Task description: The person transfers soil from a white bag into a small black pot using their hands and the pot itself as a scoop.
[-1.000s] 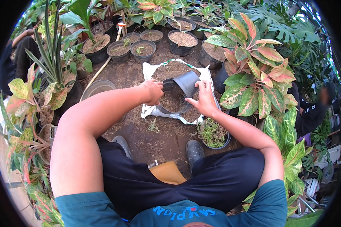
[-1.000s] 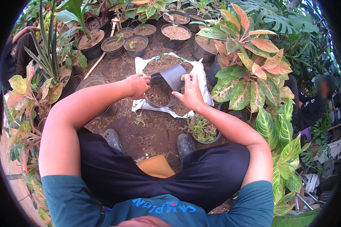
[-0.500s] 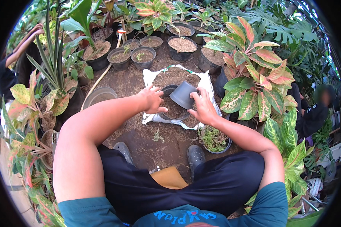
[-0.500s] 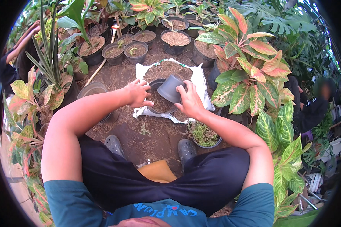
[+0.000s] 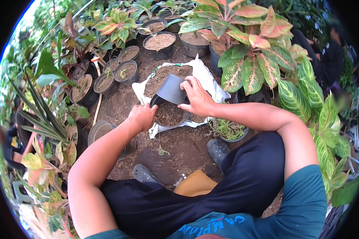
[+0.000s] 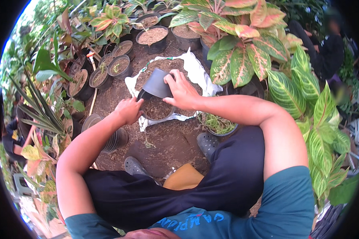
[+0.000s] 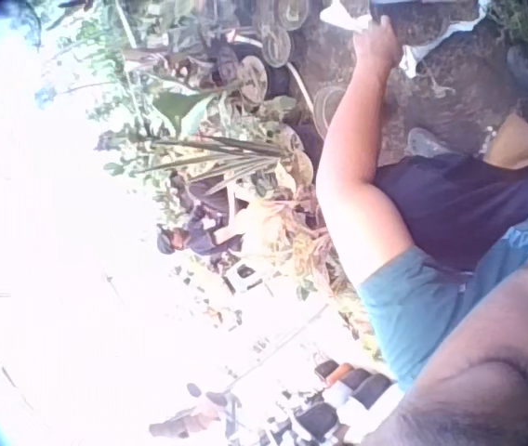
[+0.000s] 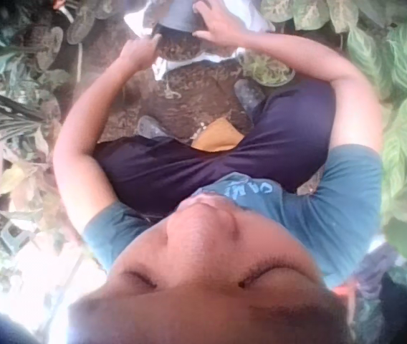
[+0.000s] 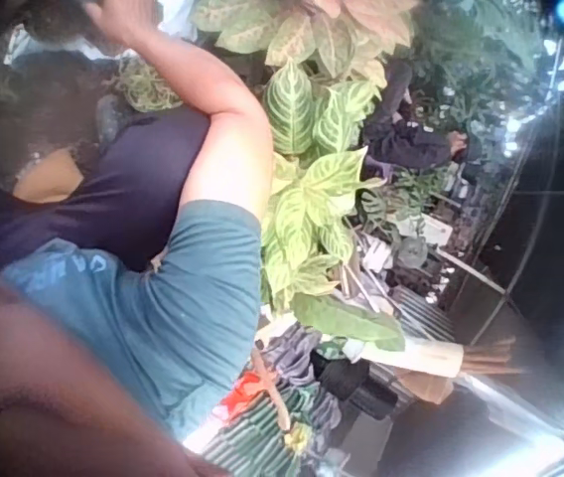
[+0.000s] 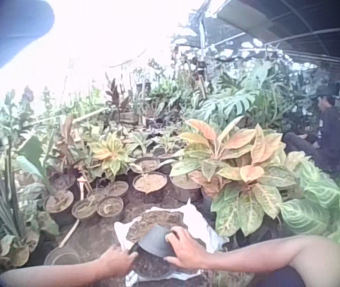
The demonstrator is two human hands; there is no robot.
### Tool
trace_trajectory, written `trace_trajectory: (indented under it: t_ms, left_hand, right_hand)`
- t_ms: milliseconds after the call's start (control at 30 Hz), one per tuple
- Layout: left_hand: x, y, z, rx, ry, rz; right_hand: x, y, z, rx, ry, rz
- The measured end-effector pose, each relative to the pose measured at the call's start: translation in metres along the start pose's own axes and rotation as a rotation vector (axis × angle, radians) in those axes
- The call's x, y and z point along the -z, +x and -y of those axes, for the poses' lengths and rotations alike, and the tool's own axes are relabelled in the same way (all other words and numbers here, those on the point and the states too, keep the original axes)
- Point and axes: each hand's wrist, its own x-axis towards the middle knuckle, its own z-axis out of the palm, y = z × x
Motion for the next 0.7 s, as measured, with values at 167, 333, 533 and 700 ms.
trace_trajectory:
  t_ms: [167, 333, 533, 700]
  left_hand:
    - [-0.002, 0.005, 0.005, 0.001, 0.014, 0.001]
    - [-0.001, 0.013, 0.001, -0.019, 0.011, -0.078]
    - [-0.001, 0.019, -0.002, 0.047, 0.001, -0.155]
    - [0.002, 0.029, -0.007, 0.136, -0.106, -0.212]
  right_hand:
    - [-0.006, 0.011, 0.004, -0.208, 0.120, -0.042]
    - [-0.003, 0.019, -0.013, -0.397, 0.146, -0.196]
    - [-0.028, 0.029, -0.044, -0.510, 0.116, -0.383]
    - [-0.036, 0.029, -0.055, -0.610, 0.056, -0.335]
